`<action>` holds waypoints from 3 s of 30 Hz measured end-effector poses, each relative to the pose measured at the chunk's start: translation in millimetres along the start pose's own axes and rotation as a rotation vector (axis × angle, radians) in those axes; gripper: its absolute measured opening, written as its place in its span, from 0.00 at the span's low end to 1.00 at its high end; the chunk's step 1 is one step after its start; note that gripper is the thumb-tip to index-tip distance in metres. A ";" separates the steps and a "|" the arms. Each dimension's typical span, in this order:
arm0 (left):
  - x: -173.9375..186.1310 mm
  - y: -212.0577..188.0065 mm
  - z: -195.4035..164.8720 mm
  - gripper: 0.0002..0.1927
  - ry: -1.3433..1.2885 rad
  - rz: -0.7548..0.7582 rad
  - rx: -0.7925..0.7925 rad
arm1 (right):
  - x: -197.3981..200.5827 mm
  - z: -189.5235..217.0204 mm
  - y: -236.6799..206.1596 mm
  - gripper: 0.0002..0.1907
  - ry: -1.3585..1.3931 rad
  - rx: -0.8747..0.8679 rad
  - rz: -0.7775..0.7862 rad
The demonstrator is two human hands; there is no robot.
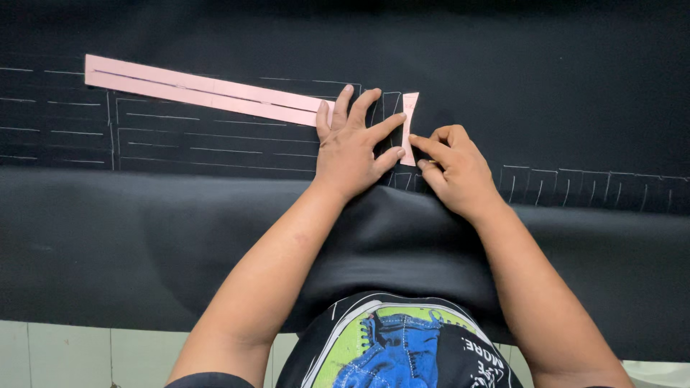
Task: The person lays pink paper pattern templates on a large sheet of black fabric spread over a work table and traces around them with a marking pen, drawing white outline lines onto the fabric. They reposition the templates and smooth the fabric between tracings, marking several pattern pieces across the sheet.
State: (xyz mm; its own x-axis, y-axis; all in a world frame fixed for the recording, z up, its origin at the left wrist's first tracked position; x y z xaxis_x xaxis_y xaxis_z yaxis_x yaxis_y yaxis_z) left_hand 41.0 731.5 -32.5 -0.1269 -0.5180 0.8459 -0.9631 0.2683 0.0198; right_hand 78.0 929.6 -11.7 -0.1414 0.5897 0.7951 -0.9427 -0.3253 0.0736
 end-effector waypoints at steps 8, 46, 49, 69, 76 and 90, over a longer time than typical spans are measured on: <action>-3.8 -1.6 1.7 0.25 0.025 -0.038 -0.037 | -0.6 -2.4 -0.4 0.21 0.001 0.017 0.006; -4.6 -4.7 3.3 0.25 0.018 -0.086 -0.084 | -1.4 1.6 0.1 0.21 -0.036 0.039 -0.009; -4.1 -5.6 0.1 0.24 0.018 -0.115 -0.102 | -2.2 1.7 -0.5 0.21 -0.031 0.021 0.004; -43.4 1.4 -65.6 0.21 0.100 0.076 0.200 | 41.7 26.8 62.5 0.11 -0.004 0.129 -0.043; -47.9 3.7 -60.5 0.15 0.020 0.107 0.232 | 28.1 27.8 78.0 0.12 -0.025 0.051 0.108; -17.6 -3.5 -42.0 0.07 0.187 0.000 -0.124 | 22.5 14.5 89.2 0.06 -0.138 0.207 -0.093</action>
State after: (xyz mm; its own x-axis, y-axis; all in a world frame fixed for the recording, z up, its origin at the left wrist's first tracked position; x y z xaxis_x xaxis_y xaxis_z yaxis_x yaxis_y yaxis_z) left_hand 56.6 773.8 -25.1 -0.0695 -0.3613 0.9298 -0.9251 0.3721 0.0754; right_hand -4.9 903.1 21.4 -0.0009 0.5226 0.8526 -0.8660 -0.4267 0.2607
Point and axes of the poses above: each hand's wrist, its own y-axis towards the middle knuckle, its own x-axis out of the back of the hand, z = x × y, the point moved 2 cm from there along y, towards the middle knuckle, and after that the axes turned 6 degrees about x, right-handed, at the moved point
